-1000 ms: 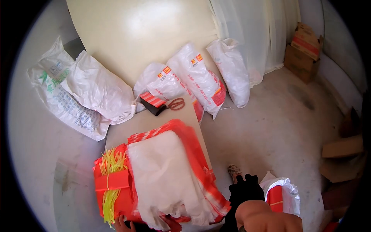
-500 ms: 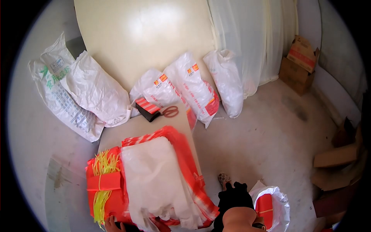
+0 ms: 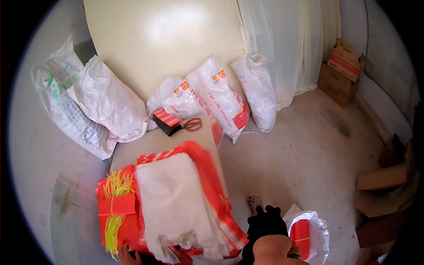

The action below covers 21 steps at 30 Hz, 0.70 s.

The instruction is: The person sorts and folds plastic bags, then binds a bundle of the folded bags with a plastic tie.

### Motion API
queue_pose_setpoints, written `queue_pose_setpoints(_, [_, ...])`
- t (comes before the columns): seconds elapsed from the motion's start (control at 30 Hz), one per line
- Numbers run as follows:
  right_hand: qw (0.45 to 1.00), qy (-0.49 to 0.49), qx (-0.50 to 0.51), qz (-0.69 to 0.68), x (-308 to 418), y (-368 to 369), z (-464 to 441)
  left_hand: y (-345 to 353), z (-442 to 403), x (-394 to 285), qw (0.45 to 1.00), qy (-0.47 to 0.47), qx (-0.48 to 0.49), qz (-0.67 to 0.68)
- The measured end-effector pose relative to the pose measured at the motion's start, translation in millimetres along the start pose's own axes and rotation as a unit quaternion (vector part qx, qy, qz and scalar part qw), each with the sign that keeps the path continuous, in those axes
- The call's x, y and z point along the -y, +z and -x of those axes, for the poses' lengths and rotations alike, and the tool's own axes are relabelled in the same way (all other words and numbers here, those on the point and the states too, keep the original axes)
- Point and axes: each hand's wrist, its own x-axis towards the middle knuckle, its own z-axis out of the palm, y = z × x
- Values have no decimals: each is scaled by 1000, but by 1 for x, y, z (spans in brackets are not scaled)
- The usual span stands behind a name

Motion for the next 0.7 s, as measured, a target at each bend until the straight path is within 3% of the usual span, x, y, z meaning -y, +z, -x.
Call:
queue_pose_setpoints(0.2, [999,2,15,-47,-1,-3,-3,-9,-4,-7,1000,-15,18,-5])
queue_pose_setpoints(0.33, [990,-48,101,-82,-10,-17,-3,-3,-2,0,1000,2,4,22])
queue_pose_setpoints(0.53, [991,-89,85,-50,-19,-14,-11,-14,-4,-12,1000,-10,14,-1])
queue_pose_setpoints(0.63, [995,-3,86,-60,-10,-14,-15,-16,-5,-14,1000,-17,24,10])
queue_pose_setpoints(0.7, [995,-5,94,-34,-8,-14,-15,-13,-4,-11,999,-15,20,19])
